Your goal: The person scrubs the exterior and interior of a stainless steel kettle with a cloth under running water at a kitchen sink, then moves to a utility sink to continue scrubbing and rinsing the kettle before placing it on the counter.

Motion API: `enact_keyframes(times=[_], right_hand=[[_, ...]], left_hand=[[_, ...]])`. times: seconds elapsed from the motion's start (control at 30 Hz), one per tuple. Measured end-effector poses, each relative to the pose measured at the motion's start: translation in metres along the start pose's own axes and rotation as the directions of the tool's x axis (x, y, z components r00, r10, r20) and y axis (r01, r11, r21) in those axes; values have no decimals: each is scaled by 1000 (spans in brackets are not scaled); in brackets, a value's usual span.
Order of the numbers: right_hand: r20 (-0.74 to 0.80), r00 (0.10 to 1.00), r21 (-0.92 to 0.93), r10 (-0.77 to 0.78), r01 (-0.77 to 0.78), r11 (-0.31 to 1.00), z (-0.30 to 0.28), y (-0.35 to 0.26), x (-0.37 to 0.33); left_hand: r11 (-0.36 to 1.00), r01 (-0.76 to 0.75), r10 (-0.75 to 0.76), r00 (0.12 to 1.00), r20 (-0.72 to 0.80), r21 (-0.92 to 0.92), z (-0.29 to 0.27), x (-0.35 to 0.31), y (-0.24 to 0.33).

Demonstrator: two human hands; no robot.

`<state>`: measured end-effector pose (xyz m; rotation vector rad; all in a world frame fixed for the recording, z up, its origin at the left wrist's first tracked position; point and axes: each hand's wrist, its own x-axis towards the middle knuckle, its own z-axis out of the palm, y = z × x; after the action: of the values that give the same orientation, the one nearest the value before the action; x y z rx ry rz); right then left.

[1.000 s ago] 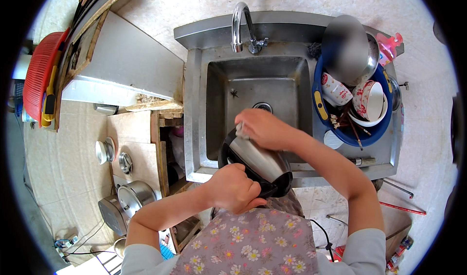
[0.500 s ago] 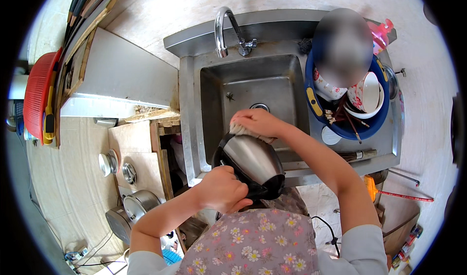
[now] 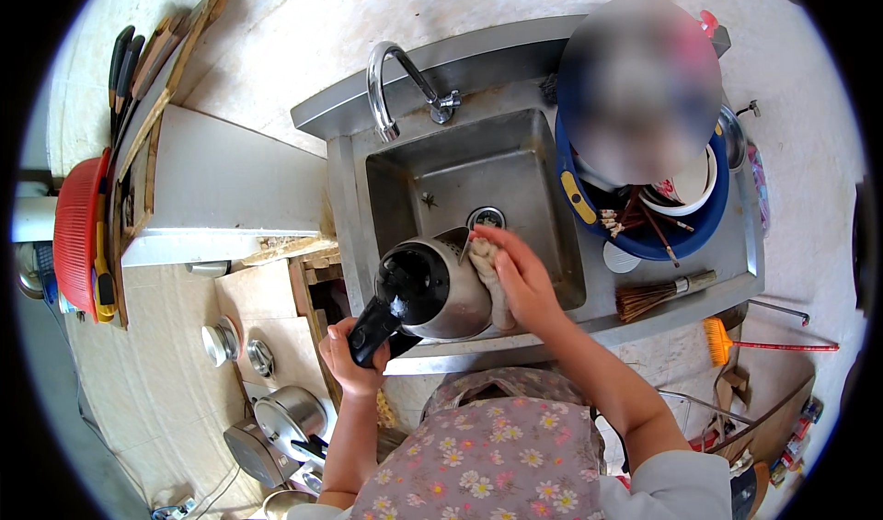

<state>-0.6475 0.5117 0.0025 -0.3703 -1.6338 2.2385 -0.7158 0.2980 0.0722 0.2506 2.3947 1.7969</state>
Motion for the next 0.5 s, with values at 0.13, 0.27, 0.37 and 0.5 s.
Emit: enact_keyframes(times=[0.13, 0.27, 0.37, 0.5], right_hand=[[-216, 917, 273, 335, -273, 923, -11, -15, 36], [-141, 905, 397, 403, -321, 860, -24, -40, 42], [67, 969, -120, 237, -228, 966, -29, -64, 41], [386, 915, -468, 118, 85, 879, -44, -78, 49]], left_hand=[[985, -160, 155, 985, 72, 59, -4, 2, -1], [910, -372, 336, 921, 197, 186, -16, -2, 1], [969, -247, 245, 959, 140, 0, 1, 0, 6], [948, -311, 288, 929, 234, 67, -1, 2, 13]])
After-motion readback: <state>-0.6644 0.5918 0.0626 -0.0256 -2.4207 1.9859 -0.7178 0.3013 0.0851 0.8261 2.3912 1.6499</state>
